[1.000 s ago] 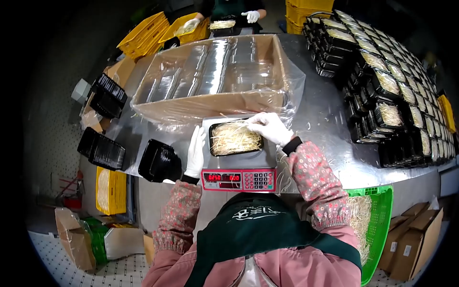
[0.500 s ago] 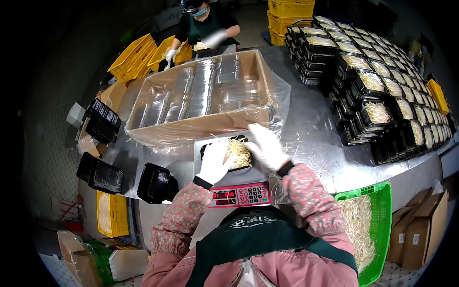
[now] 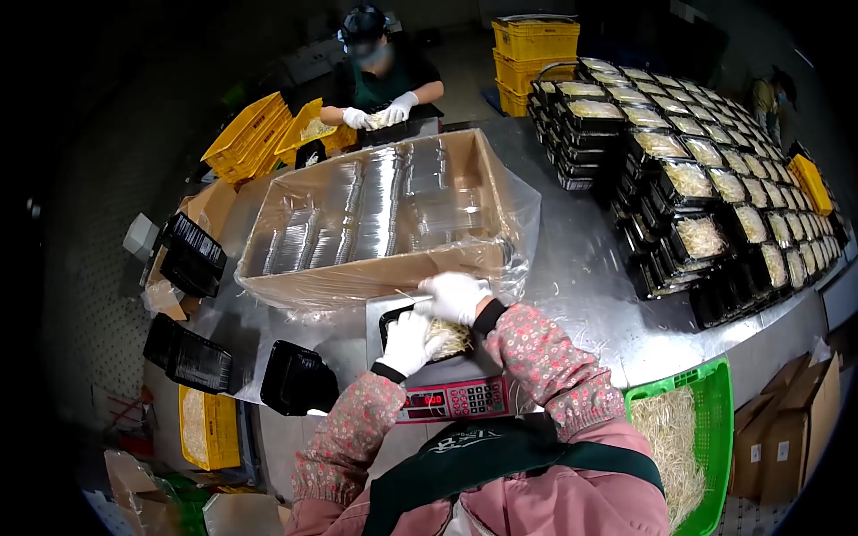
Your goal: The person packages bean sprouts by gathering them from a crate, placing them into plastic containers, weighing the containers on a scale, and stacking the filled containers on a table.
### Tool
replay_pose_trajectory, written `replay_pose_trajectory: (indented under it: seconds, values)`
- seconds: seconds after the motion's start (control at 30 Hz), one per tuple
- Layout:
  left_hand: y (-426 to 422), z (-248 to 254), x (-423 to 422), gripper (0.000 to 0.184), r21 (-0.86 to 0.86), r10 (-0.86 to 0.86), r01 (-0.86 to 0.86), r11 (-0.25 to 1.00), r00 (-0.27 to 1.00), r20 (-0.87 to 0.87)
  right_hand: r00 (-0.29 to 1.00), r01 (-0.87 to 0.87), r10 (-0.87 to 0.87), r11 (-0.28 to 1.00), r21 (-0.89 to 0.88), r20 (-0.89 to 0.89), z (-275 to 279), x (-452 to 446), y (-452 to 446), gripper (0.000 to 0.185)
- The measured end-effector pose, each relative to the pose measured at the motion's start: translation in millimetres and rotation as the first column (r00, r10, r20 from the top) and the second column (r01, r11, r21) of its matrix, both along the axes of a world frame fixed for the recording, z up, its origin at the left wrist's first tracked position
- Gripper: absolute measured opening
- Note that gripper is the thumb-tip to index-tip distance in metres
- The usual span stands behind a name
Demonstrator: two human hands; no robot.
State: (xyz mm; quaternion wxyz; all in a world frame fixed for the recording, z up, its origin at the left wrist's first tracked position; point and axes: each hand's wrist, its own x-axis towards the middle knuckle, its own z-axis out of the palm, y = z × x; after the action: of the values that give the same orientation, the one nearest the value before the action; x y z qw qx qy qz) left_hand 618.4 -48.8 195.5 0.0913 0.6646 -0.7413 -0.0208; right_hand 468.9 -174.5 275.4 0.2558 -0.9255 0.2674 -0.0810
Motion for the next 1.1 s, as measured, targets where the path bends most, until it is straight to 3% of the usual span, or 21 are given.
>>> replay_pose_trajectory:
  seconds: [0.07, 0.13, 0.2, 0.27, 0.3, 0.33, 0.4, 0.43, 0.53, 0.6, 0.67, 0.7, 0.73, 0.8, 0.83, 0.87, 0.9, 0.93, 1.0, 1.07, 1.1]
  values:
    - [3.7, 4.5, -3.5, 0.067, -0.116, -0.053, 0.043, 0.992, 0.995, -0.079, 0.957, 0.189, -0.175, 0.981, -0.04, 0.232, 14.6, 0.1, -41.5, 0.046]
    - [7.2, 18.6, -9.9, 0.07, -0.118, -0.056, 0.047, 0.992, 0.996, -0.07, 0.842, 0.398, -0.309, 0.909, -0.123, 0.443, 7.5, 7.5, -96.7, 0.048]
    - [9.3, 27.3, -14.0, 0.07, -0.061, -0.034, 0.026, 0.998, 0.991, -0.133, 0.797, 0.568, -0.389, 0.741, -0.357, 0.462, -22.1, 19.1, -158.9, 0.056]
    - [7.8, 18.3, -12.8, 0.073, -0.199, -0.068, 0.041, 0.979, 0.989, -0.128, 0.831, 0.556, -0.494, 0.721, -0.413, 0.257, -43.8, 24.3, -189.5, 0.067]
    - [8.7, 23.7, -13.3, 0.073, -0.188, -0.055, 0.031, 0.982, 0.99, -0.126, 0.798, 0.602, -0.466, 0.647, -0.468, 0.382, -48.6, 29.0, -186.4, 0.047]
    - [9.7, 29.8, -15.5, 0.074, -0.175, -0.045, 0.022, 0.984, 0.991, -0.127, 0.796, 0.604, -0.467, 0.647, -0.464, 0.385, -47.5, 29.4, -193.9, 0.047]
    - [11.8, 35.6, -15.2, 0.072, -0.231, -0.019, -0.014, 0.973, 0.99, -0.139, 0.867, 0.353, -0.473, 0.805, -0.476, -0.156, -45.3, 24.9, -206.0, 0.026]
    - [13.0, 40.1, -12.1, 0.069, -0.261, -0.037, -0.009, 0.965, 0.984, -0.172, 0.89, 0.39, -0.45, 0.673, -0.628, 0.07, -49.0, 22.9, -200.0, 0.016]
    - [17.4, 64.8, -4.3, 0.056, -0.311, -0.03, -0.117, 0.943, 0.902, -0.431, 0.951, 0.309, -0.241, 0.741, -0.596, 0.194, -25.4, 0.2, -193.8, 0.008]
    - [23.9, 58.6, 8.2, 0.057, -0.314, -0.054, -0.257, 0.914, 0.689, -0.723, 0.922, 0.33, -0.166, 0.811, -0.483, 0.35, 4.1, -17.8, -175.8, 0.008]
    - [24.9, 84.7, 10.1, 0.073, -0.081, -0.053, -0.355, 0.931, 0.09, -0.995, 0.859, 0.32, -0.001, 0.782, -0.535, 0.512, 41.0, -36.9, -137.5, 0.014]
    - [22.2, 96.9, 15.9, 0.094, 0.052, 0.014, -0.341, 0.939, -0.113, -0.994, 0.86, 0.27, 0.072, 0.776, -0.57, 0.505, 55.9, -45.2, -115.4, 0.02]
    - [20.6, 99.4, 27.2, 0.077, 0.057, -0.054, -0.251, 0.966, -0.416, -0.908, 0.858, 0.217, 0.144, 0.769, -0.601, 0.493, 68.1, -52.9, -89.8, 0.025]
    - [17.6, 122.6, 31.0, 0.081, 0.167, 0.004, -0.251, 0.953, -0.544, -0.839, 0.871, 0.071, 0.298, 0.712, -0.698, 0.392, 74.1, -63.1, -41.6, 0.043]
    - [16.3, 124.7, 32.4, 0.076, 0.147, -0.009, -0.248, 0.958, -0.537, -0.844, 0.81, 0.0, 0.411, 0.713, -0.701, 0.419, 66.4, -64.4, -28.6, 0.036]
    - [17.8, 125.0, 32.6, 0.072, 0.125, -0.022, -0.243, 0.962, -0.527, -0.85, 0.862, -0.147, 0.417, 0.749, -0.646, 0.288, 61.7, -70.7, -10.5, 0.033]
    - [20.6, 121.8, 30.7, 0.052, 0.127, -0.027, -0.368, 0.921, -0.387, -0.922, 0.845, -0.186, 0.439, 0.776, -0.602, 0.305, 61.4, -74.7, 3.8, 0.031]
    - [24.4, 117.4, 28.5, 0.052, 0.13, -0.023, -0.365, 0.922, -0.386, -0.922, 0.828, -0.225, 0.459, 0.799, -0.557, 0.323, 62.9, -78.4, 15.3, 0.029]
    - [35.1, 105.7, 21.9, 0.038, -0.017, -0.045, -0.48, 0.877, -0.045, -0.998, 0.827, -0.101, 0.333, 0.881, -0.463, 0.453, 63.2, -92.5, 22.4, 0.042]
    - [46.1, 94.2, 11.1, 0.027, -0.068, -0.082, -0.439, 0.896, -0.013, -0.997, 0.777, 0.151, -0.052, 0.983, -0.106, 0.627, 46.4, -94.0, 38.6, 0.056]
    - [52.4, 87.0, 5.4, 0.027, -0.026, -0.021, -0.414, 0.91, 0.016, -1.0, 0.767, 0.112, -0.172, 0.985, 0.135, 0.618, 16.8, -93.3, 40.7, 0.059]
